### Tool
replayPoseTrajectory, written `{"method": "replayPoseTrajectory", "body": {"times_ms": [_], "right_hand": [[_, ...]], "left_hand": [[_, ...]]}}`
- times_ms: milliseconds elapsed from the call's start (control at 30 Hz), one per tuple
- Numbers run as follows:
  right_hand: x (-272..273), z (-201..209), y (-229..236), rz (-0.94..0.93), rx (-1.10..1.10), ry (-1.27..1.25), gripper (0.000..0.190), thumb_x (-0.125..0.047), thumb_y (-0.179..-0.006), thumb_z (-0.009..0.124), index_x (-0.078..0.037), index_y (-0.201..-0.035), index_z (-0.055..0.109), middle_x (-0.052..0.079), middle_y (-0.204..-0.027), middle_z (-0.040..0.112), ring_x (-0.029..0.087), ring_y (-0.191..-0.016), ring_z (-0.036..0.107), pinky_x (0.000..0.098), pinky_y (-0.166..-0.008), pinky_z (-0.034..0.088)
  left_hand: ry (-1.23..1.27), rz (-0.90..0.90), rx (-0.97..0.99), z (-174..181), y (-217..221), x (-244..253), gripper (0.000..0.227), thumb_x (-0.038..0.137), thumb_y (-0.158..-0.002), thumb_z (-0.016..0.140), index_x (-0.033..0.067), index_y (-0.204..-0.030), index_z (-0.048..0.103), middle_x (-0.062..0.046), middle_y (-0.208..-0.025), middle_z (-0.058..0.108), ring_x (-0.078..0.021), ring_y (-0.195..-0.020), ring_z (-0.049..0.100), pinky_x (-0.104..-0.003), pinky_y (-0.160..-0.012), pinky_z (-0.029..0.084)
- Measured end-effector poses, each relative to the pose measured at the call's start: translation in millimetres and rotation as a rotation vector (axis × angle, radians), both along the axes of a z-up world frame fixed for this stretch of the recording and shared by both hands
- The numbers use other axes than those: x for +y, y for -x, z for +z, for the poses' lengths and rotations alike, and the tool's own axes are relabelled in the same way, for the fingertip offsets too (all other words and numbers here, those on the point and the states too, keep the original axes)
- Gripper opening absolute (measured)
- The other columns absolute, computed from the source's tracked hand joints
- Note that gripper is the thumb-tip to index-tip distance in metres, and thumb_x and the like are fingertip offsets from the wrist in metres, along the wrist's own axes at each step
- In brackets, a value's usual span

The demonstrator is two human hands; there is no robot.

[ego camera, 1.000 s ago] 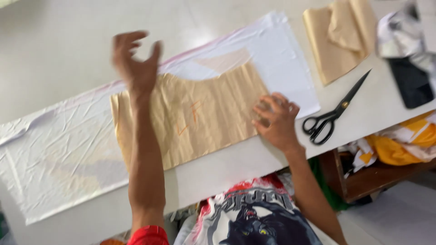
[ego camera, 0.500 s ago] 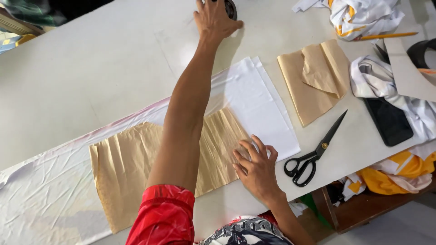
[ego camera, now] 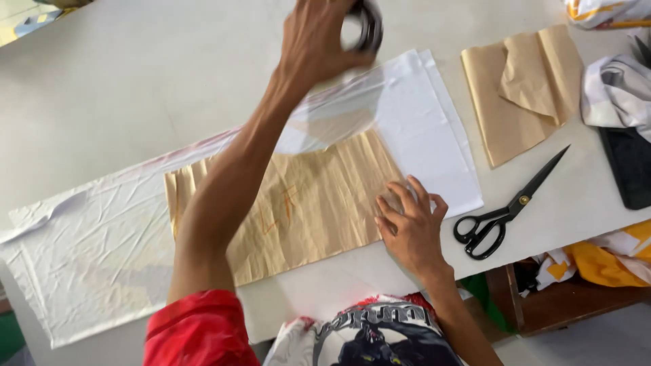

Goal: The person traces a pattern onto a piece of white fabric using a pencil and a paper template. They then use scissors to cut the fabric along the traced lines. The person also handles a roll of tape and adjusts the position of the fabric and pattern on the table.

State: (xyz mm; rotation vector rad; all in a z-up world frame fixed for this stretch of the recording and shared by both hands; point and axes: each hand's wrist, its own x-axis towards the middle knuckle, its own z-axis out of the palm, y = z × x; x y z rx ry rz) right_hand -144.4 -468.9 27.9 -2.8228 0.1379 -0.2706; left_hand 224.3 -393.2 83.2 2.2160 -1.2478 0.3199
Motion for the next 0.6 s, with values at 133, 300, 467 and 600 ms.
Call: {"method": "replayPoseTrajectory", "body": {"times_ms": [133, 300, 467, 600], "right_hand": [[1, -2, 1, 0.006, -0.031, 0.04, 0.035, -0.039, -0.082, 0.078, -0.028, -0.116, 0.077, -0.004, -0.138, 0.062, 0.029, -0.146, 0.045, 0.0514, -0.1, 0.026], [0, -7, 5, 0.032, -0.007, 0.079, 0.038, -0.037, -0.079, 0.083, -0.027, -0.115, 0.077, -0.003, -0.138, 0.061, 0.029, -0.147, 0.043, 0.0546, -0.102, 0.026], [1, 0, 5, 0.003, 0.08, 0.01, 0.032, -0.036, -0.088, 0.078, -0.026, -0.119, 0.077, -0.003, -0.141, 0.059, 0.029, -0.15, 0.038, 0.0551, -0.104, 0.025], [1, -3, 6, -0.004, 0.074, 0.019, 0.033, -0.032, -0.087, 0.078, -0.026, -0.119, 0.077, -0.003, -0.142, 0.058, 0.029, -0.15, 0.038, 0.0562, -0.103, 0.025]], "left_hand": [[-0.2, 0.161, 0.131, 35, 123, 100, 0.097, 0.065, -0.049, 0.099, 0.0253, -0.13, 0.065, -0.007, -0.115, 0.053, -0.0342, -0.105, 0.058, -0.052, -0.075, 0.062], [-0.303, 0.236, 0.207, -2, 209, 168, 0.101, 0.069, -0.048, 0.093, 0.0285, -0.136, 0.062, -0.006, -0.117, 0.05, -0.0278, -0.103, 0.054, -0.043, -0.075, 0.063], [-0.353, 0.3, 0.201, -6, 250, 190, 0.088, 0.048, -0.054, 0.09, 0.0181, -0.132, 0.064, -0.012, -0.118, 0.052, -0.0316, -0.104, 0.054, -0.044, -0.083, 0.059], [-0.305, 0.348, 0.245, -17, 258, 205, 0.088, 0.05, -0.058, 0.09, 0.0159, -0.135, 0.064, -0.014, -0.12, 0.053, -0.0329, -0.105, 0.055, -0.045, -0.088, 0.055]]}}
